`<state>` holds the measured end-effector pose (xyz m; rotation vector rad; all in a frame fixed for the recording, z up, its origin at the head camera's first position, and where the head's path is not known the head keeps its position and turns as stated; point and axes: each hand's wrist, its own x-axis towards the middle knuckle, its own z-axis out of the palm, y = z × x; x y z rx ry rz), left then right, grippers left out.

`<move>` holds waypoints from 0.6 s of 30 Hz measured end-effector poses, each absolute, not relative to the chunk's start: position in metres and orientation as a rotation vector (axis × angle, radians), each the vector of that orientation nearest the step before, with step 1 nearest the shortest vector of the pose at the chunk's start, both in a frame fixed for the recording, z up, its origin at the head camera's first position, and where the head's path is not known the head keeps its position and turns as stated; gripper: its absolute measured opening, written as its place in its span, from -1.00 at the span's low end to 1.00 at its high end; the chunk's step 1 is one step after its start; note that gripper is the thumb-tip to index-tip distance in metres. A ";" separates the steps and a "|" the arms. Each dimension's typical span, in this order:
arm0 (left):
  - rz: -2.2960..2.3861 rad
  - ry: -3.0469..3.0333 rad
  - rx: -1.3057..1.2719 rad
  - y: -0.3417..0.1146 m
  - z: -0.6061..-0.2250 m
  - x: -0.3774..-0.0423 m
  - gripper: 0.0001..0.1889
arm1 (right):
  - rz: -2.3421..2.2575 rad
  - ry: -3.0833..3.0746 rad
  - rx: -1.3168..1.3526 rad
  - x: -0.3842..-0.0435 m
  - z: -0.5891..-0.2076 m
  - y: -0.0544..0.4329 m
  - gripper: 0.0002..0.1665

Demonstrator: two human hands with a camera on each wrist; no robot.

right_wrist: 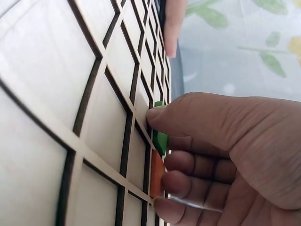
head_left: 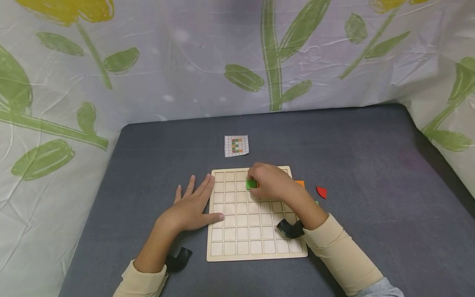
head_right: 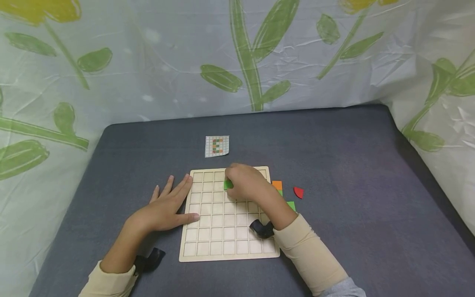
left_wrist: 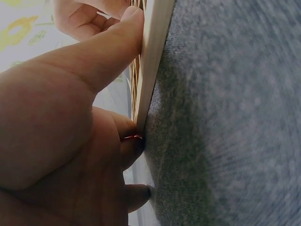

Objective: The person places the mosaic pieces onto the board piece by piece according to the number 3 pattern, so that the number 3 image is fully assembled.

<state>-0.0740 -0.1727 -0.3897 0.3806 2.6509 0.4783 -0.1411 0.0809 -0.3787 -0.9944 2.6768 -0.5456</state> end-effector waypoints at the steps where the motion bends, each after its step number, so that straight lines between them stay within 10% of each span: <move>1: 0.479 2.649 0.382 -0.173 -0.390 -0.074 0.15 | -0.559 2.677 -1.016 -0.141 -0.379 0.081 -0.89; 18: 0.486 2.636 0.356 -0.170 -0.388 -0.074 0.14 | -0.682 2.585 -1.107 -0.146 -0.381 0.084 -0.87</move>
